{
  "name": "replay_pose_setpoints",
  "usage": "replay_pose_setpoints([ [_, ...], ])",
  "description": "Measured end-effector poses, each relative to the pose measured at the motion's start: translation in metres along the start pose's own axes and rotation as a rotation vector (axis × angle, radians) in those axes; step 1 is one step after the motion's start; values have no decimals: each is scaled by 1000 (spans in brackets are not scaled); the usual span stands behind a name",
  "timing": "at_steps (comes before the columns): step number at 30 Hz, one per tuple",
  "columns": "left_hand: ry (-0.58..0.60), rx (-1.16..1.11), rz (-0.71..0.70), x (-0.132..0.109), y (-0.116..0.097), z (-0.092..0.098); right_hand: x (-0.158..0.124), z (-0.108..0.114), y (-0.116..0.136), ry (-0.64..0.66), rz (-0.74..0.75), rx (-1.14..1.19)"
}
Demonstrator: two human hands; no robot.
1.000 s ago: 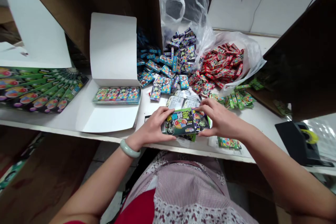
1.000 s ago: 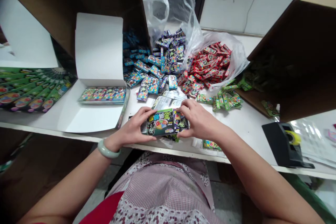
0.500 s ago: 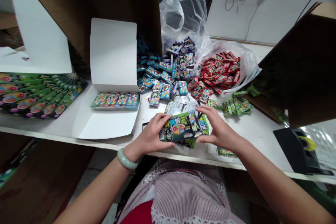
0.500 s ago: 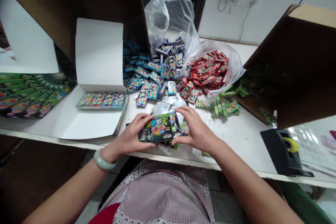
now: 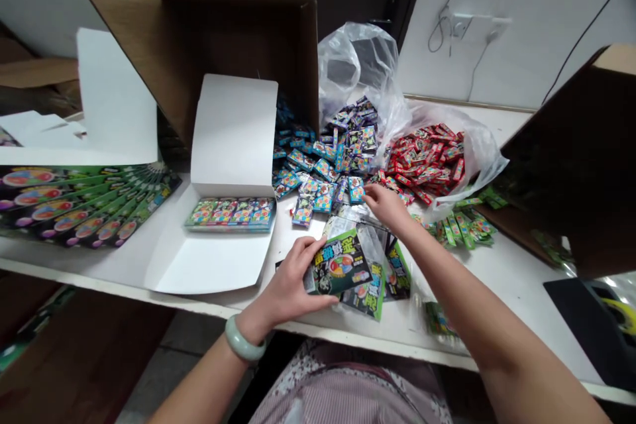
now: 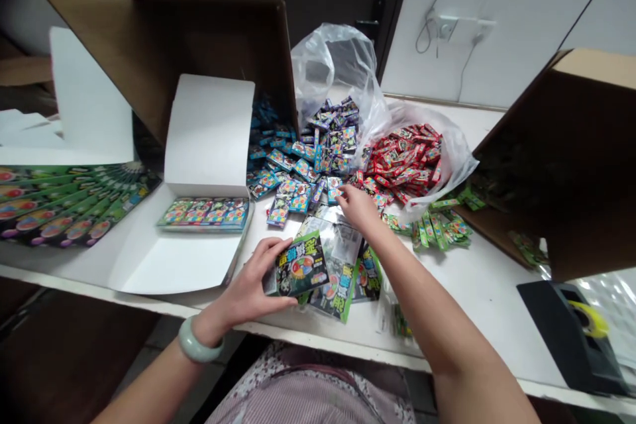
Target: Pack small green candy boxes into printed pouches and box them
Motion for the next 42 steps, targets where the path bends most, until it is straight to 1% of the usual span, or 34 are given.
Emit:
replay_pose_setpoints([
  [1, 4, 1, -3, -1, 1, 0, 14, -8, 3, 3, -10, -40],
  [3, 12, 7, -2, -2, 2, 0, 32, -25, 11, -3, -31, -94],
  [6, 17, 14, 3, -4, 3, 1, 39, -43, 19, -19, -68, -140],
  [8, 13, 14, -1, -4, 5, 3, 39, -44, 19, -42, -76, -128],
  [11, -9, 2, -10, -4, 7, 7, 33, -29, 10, -102, -66, -55],
  [14, -35, -5, -9, -5, 10, 12, 15, -4, -8, -143, -45, 71],
  [16, -60, -10, -1, -6, 12, 15, -6, 7, -23, -110, -31, 177],
  [18, -87, -16, 15, -6, 14, 17, -30, 9, -36, -42, -27, 274],
  [21, -115, -14, 41, -4, 15, 15, -60, 0, -49, 46, -45, 341],
  [24, -114, 5, 51, -2, 13, 10, -79, -9, -56, 59, -65, 316],
  [26, -102, 23, 57, -1, 10, 8, -87, -9, -56, 20, -65, 287],
  [29, -90, 47, 68, 0, 7, 8, -98, -6, -48, -17, 14, 154],
  [32, -75, 64, 65, 2, 5, 8, -110, -14, -36, 35, 117, -22],
  [34, -56, 69, 49, 3, 3, 6, -115, -17, -32, 39, 148, -46],
  [36, -40, 70, 31, 4, 0, 4, -118, -9, -30, -47, 160, -7],
  [37, -33, 71, 22, 4, -1, 3, -120, 1, -29, -116, 164, 29],
  [39, -19, 79, 3, 3, -4, 1, -127, 29, -25, -227, 208, 106],
  [40, -9, 84, -12, 3, -6, 0, -131, 45, -21, -239, 260, 137],
  [41, 1, 88, -32, 2, -8, -1, -135, 59, -15, -198, 342, 148],
  [42, 13, 91, -55, 2, -9, -2, -140, 71, -8, -120, 437, 125],
])
Point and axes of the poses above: each hand's wrist, its own x-axis towards the middle knuckle, its own z-axis out of the back of the hand, y = z × x, the point moved 4 cm from there along x, towards the middle knuckle, and after that the axes turned 2 degrees about -y, right-handed, at the moved point
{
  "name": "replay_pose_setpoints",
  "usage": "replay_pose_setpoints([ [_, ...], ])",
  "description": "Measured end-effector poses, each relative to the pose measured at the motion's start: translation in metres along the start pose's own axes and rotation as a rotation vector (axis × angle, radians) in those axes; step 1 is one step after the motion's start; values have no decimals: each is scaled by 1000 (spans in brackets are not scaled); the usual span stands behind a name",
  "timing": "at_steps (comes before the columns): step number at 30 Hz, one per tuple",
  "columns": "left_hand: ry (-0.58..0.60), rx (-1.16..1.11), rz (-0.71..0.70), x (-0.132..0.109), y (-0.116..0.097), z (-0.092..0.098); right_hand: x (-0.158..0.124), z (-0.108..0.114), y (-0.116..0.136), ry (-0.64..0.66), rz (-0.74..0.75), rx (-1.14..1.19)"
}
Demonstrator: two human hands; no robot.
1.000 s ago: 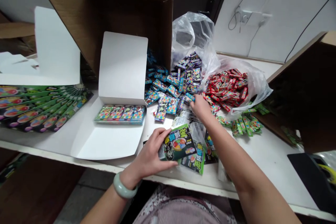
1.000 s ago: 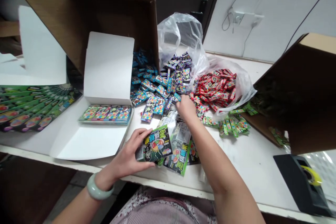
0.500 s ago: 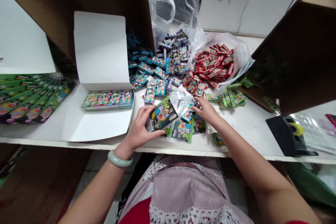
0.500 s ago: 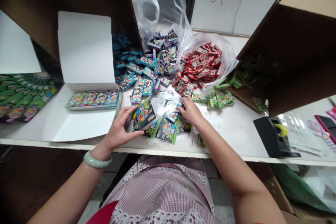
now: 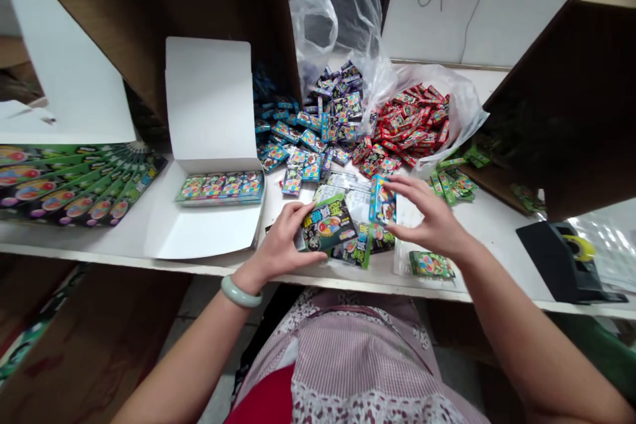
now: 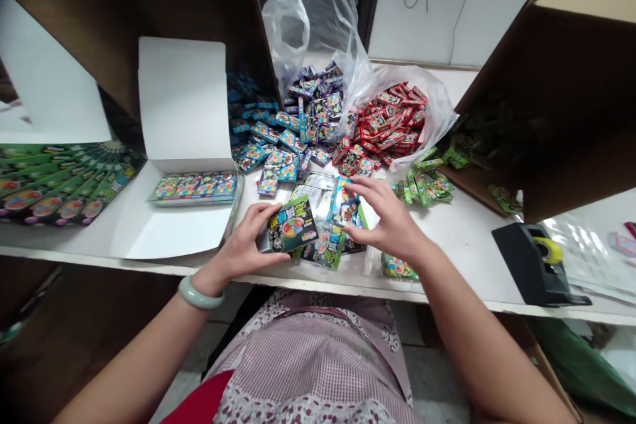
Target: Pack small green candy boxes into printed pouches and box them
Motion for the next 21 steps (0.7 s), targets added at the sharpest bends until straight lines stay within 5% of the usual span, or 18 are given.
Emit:
replay_pose_setpoints([
  [5, 38, 22, -116, 3, -9, -4, 2, 22, 30, 380, 188, -90],
  [10, 100, -8, -158, 3, -14, -9, 11, 14, 35, 476, 230, -139],
  [15, 62, -70, -94, 1, -16, -11, 16, 3, 41, 443, 182, 8],
  [21, -131, 25, -51, 0, -25, -4, -3, -23, 36, 31, -206, 227],
])
Point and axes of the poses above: each hand's wrist, its own x-axis towards the middle knuckle, its own z-axis out of the back of the hand, y = z × x, the point moved 4 cm from there along x, towards the middle knuckle, and after that the axes turned 2 degrees about -y, right-handed, at the moved point
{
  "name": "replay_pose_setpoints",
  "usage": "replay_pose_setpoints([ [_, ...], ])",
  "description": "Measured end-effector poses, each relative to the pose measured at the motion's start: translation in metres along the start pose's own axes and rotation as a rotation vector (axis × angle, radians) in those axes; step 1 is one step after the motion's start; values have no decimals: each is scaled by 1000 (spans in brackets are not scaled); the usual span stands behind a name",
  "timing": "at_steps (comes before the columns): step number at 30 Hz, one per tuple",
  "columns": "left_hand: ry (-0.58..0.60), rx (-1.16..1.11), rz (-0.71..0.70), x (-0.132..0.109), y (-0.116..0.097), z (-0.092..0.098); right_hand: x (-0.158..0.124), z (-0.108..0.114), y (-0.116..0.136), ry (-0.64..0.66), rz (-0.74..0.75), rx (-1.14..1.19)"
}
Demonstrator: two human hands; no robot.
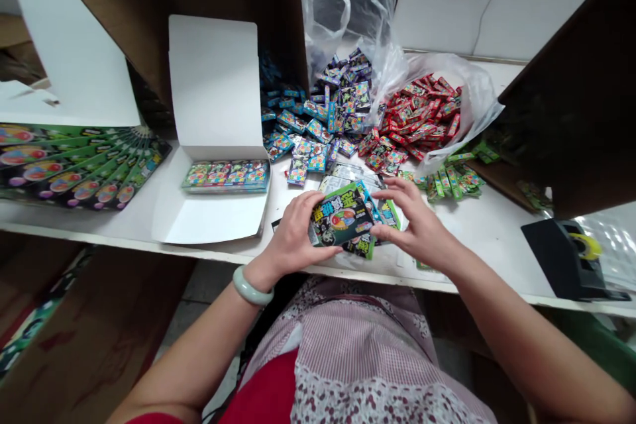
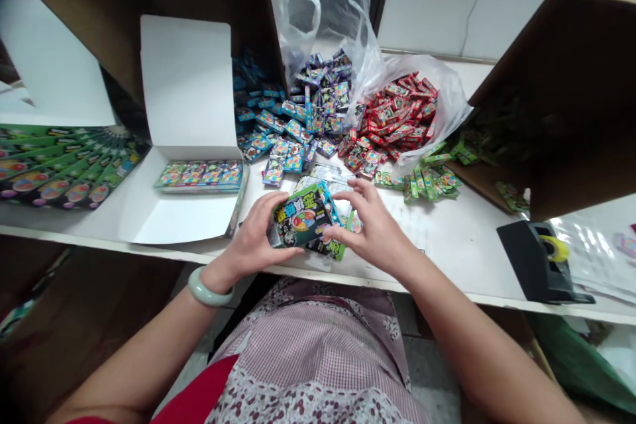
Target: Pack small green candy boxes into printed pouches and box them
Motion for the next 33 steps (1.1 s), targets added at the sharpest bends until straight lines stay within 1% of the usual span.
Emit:
replay_pose_setpoints([
  [3, -68, 8, 83, 3, -9, 2, -6, -17, -7, -18, -188, 332],
  [5, -66, -117, 180, 6, -15, 0, -4, -19, -7, -30, -231, 472],
  [6, -53, -233, 231, 6, -17, -3, -3, -17, -6, -29, -224, 484],
  [9, -26, -656, 398, 0, -20, -22, -2, -9, -6, 15, -197, 375],
  [11, -47, -864, 500, -10, -21, -37, -5, -9, -9, 61, -191, 265],
  [13, -71, -963, 578, -22, -20, -51, -11, -13, -12, 88, -170, 178],
  [15, -66, -1009, 622, -35, -20, -59, -17, -19, -15, 113, -134, 148],
  [17, -31, -1021, 627, -44, -20, -61, -22, -24, -17, 143, -106, 151],
  [20, 20, -1002, 590, -50, -19, -57, -24, -27, -16, 197, -70, 132],
  [24, 117, -1012, 541, -48, -17, -54, -24, -26, -12, 249, -35, 97],
  [30, 262, -996, 503, -42, -14, -50, -30, -27, -7, 237, -23, 73],
  [33, 300, -954, 469, -42, -13, -48, -34, -29, -5, 245, -12, 79],
])
Point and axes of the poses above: each hand's wrist, its own x-axis towards the middle knuckle, its own z-axis out of the back of the hand, y = z × x, the point moved 4 cm from there along x, towards the middle knuckle, and after that the axes turned 2 degrees about -y, right-handed, at the moved point
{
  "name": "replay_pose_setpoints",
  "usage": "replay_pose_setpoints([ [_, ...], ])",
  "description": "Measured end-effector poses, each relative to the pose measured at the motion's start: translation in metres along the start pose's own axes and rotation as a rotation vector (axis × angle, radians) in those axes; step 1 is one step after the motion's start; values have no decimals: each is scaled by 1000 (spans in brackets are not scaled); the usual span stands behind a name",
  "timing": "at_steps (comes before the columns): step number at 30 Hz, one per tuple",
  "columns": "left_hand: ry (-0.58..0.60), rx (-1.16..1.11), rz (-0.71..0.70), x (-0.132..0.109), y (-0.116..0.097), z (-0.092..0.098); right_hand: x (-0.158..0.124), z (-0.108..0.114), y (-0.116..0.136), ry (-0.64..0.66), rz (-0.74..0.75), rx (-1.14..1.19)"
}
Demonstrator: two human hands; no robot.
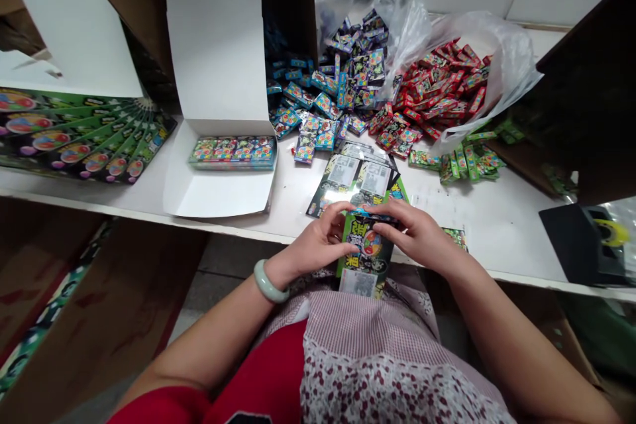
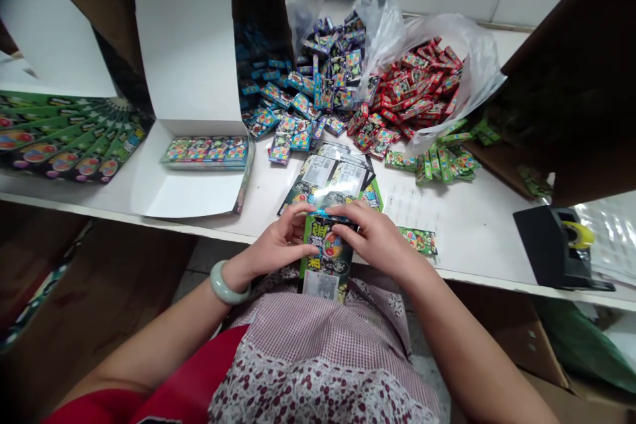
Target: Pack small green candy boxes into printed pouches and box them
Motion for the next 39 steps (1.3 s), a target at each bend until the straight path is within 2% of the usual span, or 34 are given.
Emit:
replay_pose_setpoints([
  [13, -3, 89, -43, 0, -4, 5, 2, -9, -3, -119, -29, 77],
  [19, 8, 61, -51, -2, -5, 4, 4, -8, -1, -80, -11, 89],
  [28, 31, 165, -87, -3, -5, 4, -3, -14, -2, -49, -17, 67],
  [31, 34, 193, -105, -3, -6, 4, -8, -17, -2, -86, -23, 50],
  [36, -11, 188, -139, -2, -13, 8, -15, -13, -5, -256, -95, 98],
  [39, -18, 167, -144, -5, -16, 11, -15, -19, -5, -163, -137, 168],
])
Point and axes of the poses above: each hand's wrist, its own x-axis towards the middle knuckle, its own z-axis out of the back of the hand, y = z × x, the point moved 4 cm from there along x, towards the middle knuckle, and after that the axes turned 2 degrees about -y, right-handed, at the moved point
